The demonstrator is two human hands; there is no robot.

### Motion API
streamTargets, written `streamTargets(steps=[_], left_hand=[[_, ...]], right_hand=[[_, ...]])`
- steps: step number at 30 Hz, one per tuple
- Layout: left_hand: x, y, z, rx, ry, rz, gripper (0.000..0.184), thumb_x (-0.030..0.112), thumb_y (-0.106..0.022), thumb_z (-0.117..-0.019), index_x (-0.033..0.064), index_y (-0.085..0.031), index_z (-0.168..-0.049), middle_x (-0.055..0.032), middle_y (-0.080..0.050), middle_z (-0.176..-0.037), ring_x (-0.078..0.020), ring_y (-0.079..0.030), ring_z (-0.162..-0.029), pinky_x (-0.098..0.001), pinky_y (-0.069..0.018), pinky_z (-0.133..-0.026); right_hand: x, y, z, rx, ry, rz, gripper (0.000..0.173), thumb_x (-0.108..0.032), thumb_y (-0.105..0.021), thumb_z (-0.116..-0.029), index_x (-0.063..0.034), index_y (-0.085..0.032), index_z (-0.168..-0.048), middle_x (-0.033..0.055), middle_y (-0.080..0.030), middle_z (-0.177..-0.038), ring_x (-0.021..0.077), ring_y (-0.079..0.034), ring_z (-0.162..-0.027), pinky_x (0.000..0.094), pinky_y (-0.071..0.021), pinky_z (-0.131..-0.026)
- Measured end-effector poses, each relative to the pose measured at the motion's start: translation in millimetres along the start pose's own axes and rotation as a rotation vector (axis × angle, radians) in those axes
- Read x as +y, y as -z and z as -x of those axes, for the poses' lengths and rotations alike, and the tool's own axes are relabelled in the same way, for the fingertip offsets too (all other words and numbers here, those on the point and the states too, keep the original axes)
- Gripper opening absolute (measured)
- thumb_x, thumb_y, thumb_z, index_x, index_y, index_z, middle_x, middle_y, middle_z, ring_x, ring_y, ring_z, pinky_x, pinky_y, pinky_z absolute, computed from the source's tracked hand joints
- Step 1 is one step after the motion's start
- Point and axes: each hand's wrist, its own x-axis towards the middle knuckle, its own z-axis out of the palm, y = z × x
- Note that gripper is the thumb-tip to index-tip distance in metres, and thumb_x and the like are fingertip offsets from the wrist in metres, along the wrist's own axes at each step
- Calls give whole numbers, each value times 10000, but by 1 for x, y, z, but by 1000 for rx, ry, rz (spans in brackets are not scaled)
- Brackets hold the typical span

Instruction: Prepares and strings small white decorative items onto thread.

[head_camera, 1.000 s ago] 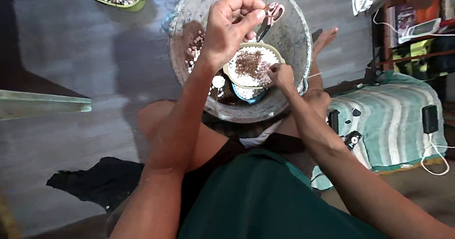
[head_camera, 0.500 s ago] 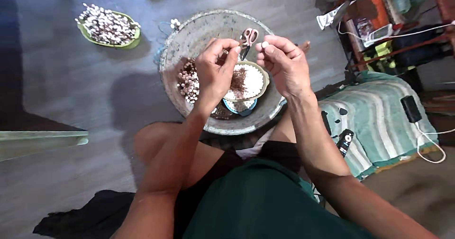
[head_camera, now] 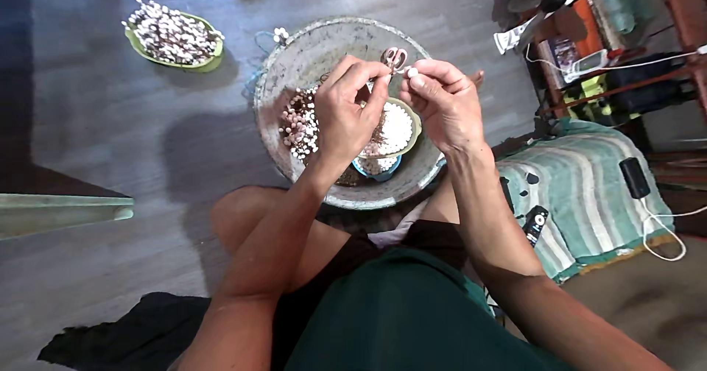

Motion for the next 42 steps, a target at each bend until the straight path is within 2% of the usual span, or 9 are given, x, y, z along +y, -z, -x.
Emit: streamTargets(steps=[9,12,21,42], left_hand=[[-1,-1,1,-13,-18,-42,115,88,-689,-958,44,-777,-1016,-57,-688,-950,-71,-628,-753,-214,-534,-622],[-1,0,1,-13,-25,-58,116,86,-684,-958,43,-778,-1010,-55,-687,-941,-68,-617,-741,-214,-524,-620],[-2,0,1,-8,-29,-127,116,115,-685,-959,77,-787,-1000,-35,-692,-925,-60,-608,-727,-217,-505,-612],[-1,0,1,-11,-23,-144,109,125,-692,-953,88,-788,-991,-23,-690,-922,-56,-594,-711,-219,-491,-598]], right_hand=[[-1,1,-2,-14,81,136,221,46,-703,-924,50,-698,-1144,139,-740,-1024,220,-734,-901,407,-624,-881],[-1,0,-2,-4,92,158,219,48,-728,-905,58,-705,-1123,142,-747,-996,227,-740,-886,412,-630,-872],[1,-1,-1,-4,113,180,213,53,-730,-901,64,-709,-1112,151,-746,-990,230,-739,-877,414,-631,-866],[2,0,-2,-6,154,250,208,33,-741,-905,68,-704,-1107,146,-746,-975,234,-741,-862,423,-638,-852]])
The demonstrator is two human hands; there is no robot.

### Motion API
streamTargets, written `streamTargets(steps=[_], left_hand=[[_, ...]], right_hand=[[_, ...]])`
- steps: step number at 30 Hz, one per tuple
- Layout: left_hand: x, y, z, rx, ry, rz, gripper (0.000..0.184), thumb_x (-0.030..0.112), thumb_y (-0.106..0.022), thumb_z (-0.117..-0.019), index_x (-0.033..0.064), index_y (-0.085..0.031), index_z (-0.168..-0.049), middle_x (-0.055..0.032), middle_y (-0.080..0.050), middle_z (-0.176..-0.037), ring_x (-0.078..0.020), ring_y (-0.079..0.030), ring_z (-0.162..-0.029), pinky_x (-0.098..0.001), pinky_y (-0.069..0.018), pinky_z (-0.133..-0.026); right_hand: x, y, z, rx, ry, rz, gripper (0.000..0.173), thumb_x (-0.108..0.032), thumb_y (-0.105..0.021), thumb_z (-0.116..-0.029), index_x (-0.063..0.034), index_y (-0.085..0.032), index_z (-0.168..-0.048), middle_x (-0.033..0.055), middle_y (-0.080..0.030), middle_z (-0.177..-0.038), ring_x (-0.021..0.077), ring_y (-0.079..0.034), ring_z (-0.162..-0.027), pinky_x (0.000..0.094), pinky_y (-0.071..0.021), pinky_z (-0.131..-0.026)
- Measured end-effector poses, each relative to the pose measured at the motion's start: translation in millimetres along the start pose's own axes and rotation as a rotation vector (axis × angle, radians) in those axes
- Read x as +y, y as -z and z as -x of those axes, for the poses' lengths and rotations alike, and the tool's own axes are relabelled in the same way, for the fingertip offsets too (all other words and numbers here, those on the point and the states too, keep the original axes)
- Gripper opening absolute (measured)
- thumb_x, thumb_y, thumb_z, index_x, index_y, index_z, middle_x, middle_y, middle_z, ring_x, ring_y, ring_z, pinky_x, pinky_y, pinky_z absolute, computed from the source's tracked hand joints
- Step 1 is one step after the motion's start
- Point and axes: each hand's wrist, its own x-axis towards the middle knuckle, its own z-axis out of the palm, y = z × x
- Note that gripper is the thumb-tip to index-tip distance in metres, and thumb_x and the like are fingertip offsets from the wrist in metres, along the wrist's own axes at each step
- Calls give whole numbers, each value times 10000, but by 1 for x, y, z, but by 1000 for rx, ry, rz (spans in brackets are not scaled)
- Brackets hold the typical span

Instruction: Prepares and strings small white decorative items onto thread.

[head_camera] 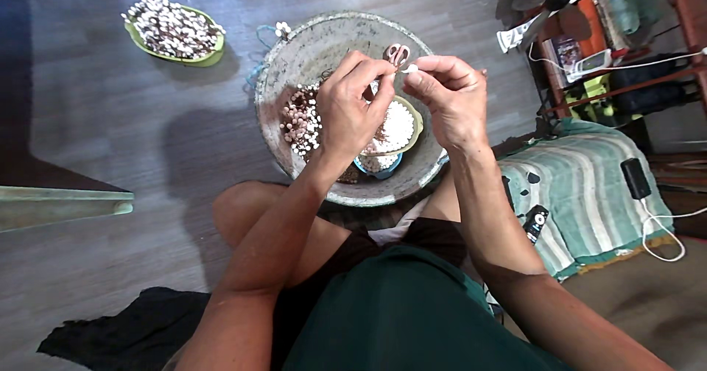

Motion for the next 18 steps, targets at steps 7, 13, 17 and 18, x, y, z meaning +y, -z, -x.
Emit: streamTargets(steps=[7,13,17,18], left_hand=[[0,0,0,4,-9,-10,108,127,-694,-951,87,-788,-986,-26,-694,-915,-60,-599,-708,-225,-497,-601],[1,-1,0,8,-6,-21,110,129,-692,-949,93,-789,-989,-21,-694,-917,-58,-600,-708,-224,-494,-593],[0,0,0,6,4,-15,116,121,-685,-951,87,-787,-997,-25,-695,-926,-56,-597,-703,-224,-494,-591],[0,0,1,6,5,-12,116,120,-685,-952,84,-786,-996,-26,-696,-926,-56,-598,-703,-224,-496,-592]], right_hand=[[0,0,1,0,-5,17,214,29,-748,-901,76,-704,-1105,153,-747,-968,236,-743,-861,415,-639,-849],[2,-2,1,-4,31,47,223,33,-751,-898,74,-705,-1113,150,-747,-972,239,-743,-860,423,-644,-836],[0,-4,3,13,20,61,226,34,-760,-889,84,-719,-1106,166,-754,-990,257,-752,-880,423,-647,-849],[1,-4,3,14,23,61,228,35,-761,-887,87,-720,-1105,170,-754,-995,261,-753,-884,424,-647,-850]])
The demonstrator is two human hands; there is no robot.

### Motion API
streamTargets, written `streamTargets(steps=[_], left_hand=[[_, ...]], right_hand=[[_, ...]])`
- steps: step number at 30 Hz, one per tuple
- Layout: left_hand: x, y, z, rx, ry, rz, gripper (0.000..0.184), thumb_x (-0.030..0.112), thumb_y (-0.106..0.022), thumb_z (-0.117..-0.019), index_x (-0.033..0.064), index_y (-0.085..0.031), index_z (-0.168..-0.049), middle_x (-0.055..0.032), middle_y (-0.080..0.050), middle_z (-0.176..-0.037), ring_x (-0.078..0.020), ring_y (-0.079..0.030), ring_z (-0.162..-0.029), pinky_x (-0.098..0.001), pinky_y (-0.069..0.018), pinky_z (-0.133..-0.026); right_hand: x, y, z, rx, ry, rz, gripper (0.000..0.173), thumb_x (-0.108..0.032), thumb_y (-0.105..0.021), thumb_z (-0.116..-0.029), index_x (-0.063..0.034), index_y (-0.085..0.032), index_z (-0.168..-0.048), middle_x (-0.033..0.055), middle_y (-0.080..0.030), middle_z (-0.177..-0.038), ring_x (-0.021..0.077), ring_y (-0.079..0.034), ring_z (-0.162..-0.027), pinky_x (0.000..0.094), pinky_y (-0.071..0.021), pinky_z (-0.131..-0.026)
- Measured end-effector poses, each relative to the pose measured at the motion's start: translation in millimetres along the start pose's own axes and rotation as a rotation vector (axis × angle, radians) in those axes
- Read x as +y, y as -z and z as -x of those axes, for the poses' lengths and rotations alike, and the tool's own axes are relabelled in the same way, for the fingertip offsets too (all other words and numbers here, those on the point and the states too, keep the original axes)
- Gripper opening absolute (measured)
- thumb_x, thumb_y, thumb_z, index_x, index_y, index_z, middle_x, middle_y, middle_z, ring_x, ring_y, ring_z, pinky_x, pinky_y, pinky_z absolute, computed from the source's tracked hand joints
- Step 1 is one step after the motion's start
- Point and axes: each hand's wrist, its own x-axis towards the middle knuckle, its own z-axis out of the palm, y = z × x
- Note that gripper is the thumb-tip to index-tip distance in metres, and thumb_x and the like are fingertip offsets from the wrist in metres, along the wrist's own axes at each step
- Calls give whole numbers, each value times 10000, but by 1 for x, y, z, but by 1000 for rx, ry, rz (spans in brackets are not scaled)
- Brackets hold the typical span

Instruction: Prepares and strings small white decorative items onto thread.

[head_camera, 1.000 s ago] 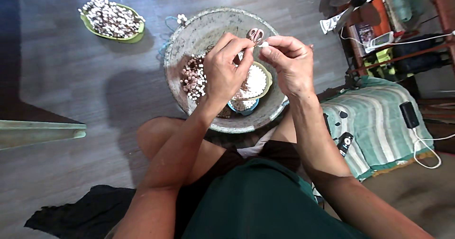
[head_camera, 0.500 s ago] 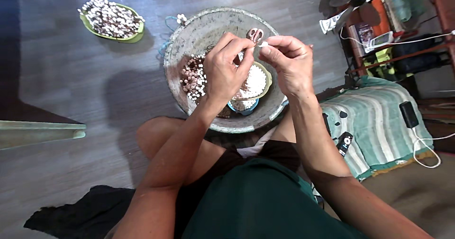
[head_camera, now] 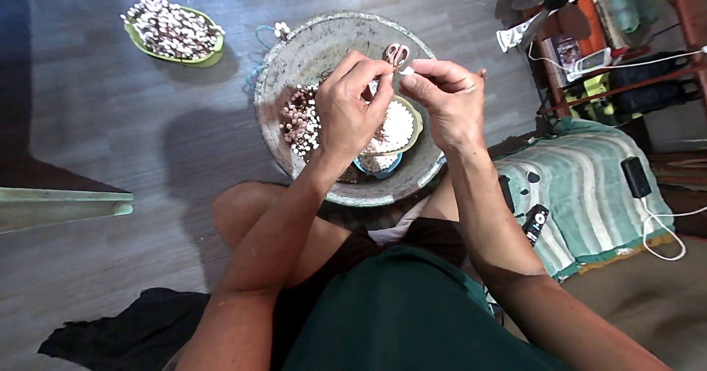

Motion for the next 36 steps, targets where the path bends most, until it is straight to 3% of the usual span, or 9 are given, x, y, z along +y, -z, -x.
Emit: streamTargets(steps=[11,19,26,36], left_hand=[[0,0,0,-25,19,41,107,141,-709,-942,86,-786,-993,-25,-698,-951,-47,-603,-715,-208,-502,-592],[-1,-2,1,-45,41,27,77,163,-709,-939,110,-762,-956,-21,-686,-1009,-61,-631,-806,-220,-516,-622],[1,-3,1,2,38,22,49,131,-713,-906,102,-752,-902,-21,-681,-974,-68,-631,-799,-221,-507,-607],[4,-4,1,47,43,15,42,124,-720,-892,94,-747,-878,-22,-675,-929,-64,-590,-721,-222,-458,-562]], right_hand=[[0,1,-2,3,12,8,223,36,-754,-894,91,-718,-1108,177,-750,-1004,265,-749,-888,429,-647,-851],[1,0,0,-10,47,57,216,43,-740,-903,90,-713,-1112,169,-749,-984,248,-744,-857,415,-646,-836],[1,-2,1,-30,92,64,195,46,-743,-898,86,-730,-1089,180,-738,-1054,260,-739,-901,422,-644,-844],[1,-6,1,-25,118,80,193,41,-770,-879,75,-743,-1067,160,-738,-1037,217,-726,-874,369,-639,-810]])
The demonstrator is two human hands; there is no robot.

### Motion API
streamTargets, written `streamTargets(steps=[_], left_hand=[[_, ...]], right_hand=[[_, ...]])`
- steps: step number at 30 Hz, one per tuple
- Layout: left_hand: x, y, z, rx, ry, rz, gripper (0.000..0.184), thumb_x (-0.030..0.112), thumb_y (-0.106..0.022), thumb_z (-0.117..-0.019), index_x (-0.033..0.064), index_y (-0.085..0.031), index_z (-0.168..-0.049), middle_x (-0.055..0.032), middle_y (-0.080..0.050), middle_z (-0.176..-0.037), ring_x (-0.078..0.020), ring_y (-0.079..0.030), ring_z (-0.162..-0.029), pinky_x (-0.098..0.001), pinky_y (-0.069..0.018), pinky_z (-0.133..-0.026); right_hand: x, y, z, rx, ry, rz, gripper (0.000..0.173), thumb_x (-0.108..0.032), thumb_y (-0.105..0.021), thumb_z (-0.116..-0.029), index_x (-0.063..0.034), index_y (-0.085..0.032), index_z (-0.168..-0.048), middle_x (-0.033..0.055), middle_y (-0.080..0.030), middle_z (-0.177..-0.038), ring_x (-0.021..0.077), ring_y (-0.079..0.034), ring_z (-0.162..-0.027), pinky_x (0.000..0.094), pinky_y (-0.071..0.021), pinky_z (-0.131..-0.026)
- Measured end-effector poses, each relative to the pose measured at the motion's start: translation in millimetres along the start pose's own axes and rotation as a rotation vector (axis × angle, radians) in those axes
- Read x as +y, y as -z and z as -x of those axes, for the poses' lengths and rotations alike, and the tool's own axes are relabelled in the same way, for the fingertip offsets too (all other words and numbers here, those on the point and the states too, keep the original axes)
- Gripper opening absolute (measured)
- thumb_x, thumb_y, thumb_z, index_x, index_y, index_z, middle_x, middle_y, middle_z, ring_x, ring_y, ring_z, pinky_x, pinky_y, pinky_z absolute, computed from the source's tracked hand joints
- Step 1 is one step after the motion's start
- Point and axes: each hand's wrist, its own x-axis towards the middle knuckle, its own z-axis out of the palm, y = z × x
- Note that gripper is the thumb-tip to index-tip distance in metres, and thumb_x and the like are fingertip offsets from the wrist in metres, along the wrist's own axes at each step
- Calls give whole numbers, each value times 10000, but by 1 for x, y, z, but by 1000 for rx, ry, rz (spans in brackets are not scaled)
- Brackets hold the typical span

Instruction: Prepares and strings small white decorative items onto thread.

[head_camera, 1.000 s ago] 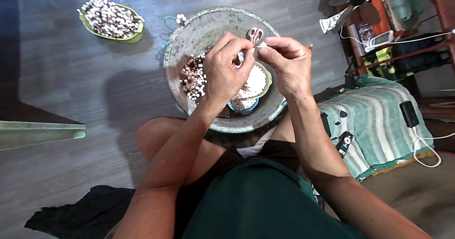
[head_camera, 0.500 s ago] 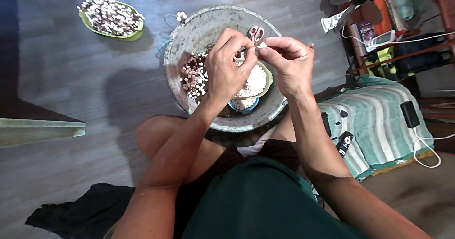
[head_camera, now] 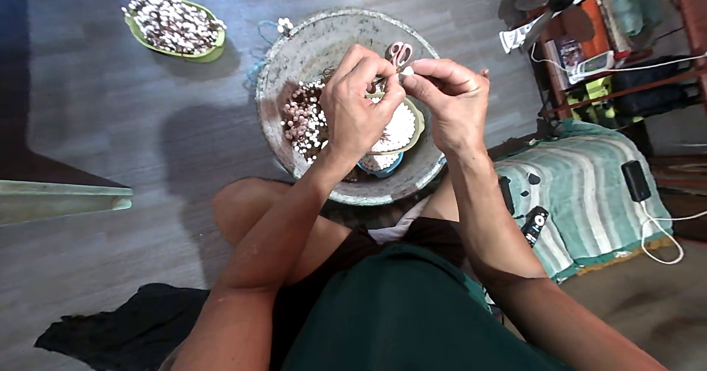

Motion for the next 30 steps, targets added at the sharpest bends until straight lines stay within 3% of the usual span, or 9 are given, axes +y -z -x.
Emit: streamTargets(steps=[11,21,30], left_hand=[[0,2,0,-49,-14,3,51,127,-706,-914,101,-744,-891,-18,-681,-959,-59,-600,-747,-222,-464,-575],[1,1,0,-45,16,21,59,141,-712,-918,103,-756,-914,-13,-661,-948,-53,-569,-709,-219,-444,-555],[0,1,-1,-71,22,75,71,115,-680,-937,89,-743,-915,-29,-650,-994,-74,-624,-819,-229,-530,-642]], right_hand=[[1,1,0,-5,9,35,186,41,-750,-898,86,-732,-1078,168,-751,-991,240,-742,-846,403,-648,-811],[4,3,2,-13,39,85,237,38,-748,-901,91,-717,-1130,159,-724,-1057,225,-728,-865,385,-648,-816],[2,1,2,-37,54,191,190,16,-723,-932,77,-711,-1112,132,-756,-964,190,-743,-822,354,-650,-786]])
